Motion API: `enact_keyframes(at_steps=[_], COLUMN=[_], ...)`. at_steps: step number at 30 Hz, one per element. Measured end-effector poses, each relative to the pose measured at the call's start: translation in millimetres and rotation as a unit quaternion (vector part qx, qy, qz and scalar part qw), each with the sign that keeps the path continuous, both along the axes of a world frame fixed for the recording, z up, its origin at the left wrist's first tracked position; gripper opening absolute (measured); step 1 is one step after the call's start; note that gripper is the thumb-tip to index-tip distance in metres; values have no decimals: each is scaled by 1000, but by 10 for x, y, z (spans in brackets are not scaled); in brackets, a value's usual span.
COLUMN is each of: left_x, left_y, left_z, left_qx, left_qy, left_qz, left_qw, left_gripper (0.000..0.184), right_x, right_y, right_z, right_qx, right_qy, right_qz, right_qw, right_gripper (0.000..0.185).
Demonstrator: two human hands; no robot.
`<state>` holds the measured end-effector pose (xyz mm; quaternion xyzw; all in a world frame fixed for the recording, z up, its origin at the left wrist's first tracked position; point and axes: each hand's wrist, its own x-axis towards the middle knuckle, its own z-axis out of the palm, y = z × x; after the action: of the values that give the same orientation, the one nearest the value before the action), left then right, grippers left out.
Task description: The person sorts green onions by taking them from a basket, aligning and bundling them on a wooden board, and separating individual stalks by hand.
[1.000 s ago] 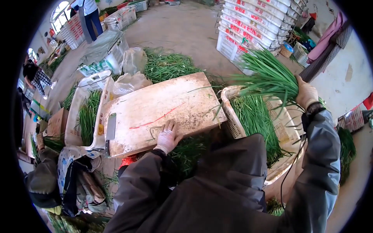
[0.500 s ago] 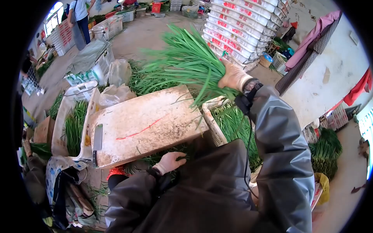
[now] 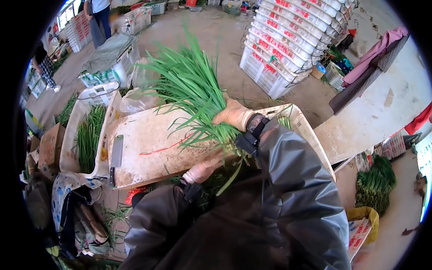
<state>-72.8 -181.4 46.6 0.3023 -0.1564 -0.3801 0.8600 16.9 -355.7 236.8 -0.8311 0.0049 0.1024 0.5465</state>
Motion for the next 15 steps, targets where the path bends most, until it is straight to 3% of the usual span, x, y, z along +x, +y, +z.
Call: enact_keyframes(at_steps=[1, 4, 5, 9, 11, 15], left_x=[10, 113, 196, 299, 351, 465], left_y=[11, 23, -18, -96, -144, -186], left_z=[60, -79, -221, -199, -84, -313], left_qx=[-26, -80, -114, -65, -60, -38], left_qy=[-14, 114, 84, 171, 145, 192], left_qz=[22, 48, 75, 132, 153, 152], left_qw=[999, 989, 987, 974, 976, 969], left_gripper=[71, 67, 56, 49, 46, 50], right_x=[82, -50, -25, 84, 229, 365], right_y=[16, 168, 145, 100, 24, -27], right_z=[-166, -169, -309, -637, -926, -1218], right_qx=[-40, 30, 54, 94, 94, 143], right_qy=[9, 67, 64, 97, 84, 79], right_qz=[-2, -11, -8, 0, 8, 19], right_qw=[999, 997, 996, 991, 992, 986], right_gripper=[66, 60, 57, 50, 53, 63])
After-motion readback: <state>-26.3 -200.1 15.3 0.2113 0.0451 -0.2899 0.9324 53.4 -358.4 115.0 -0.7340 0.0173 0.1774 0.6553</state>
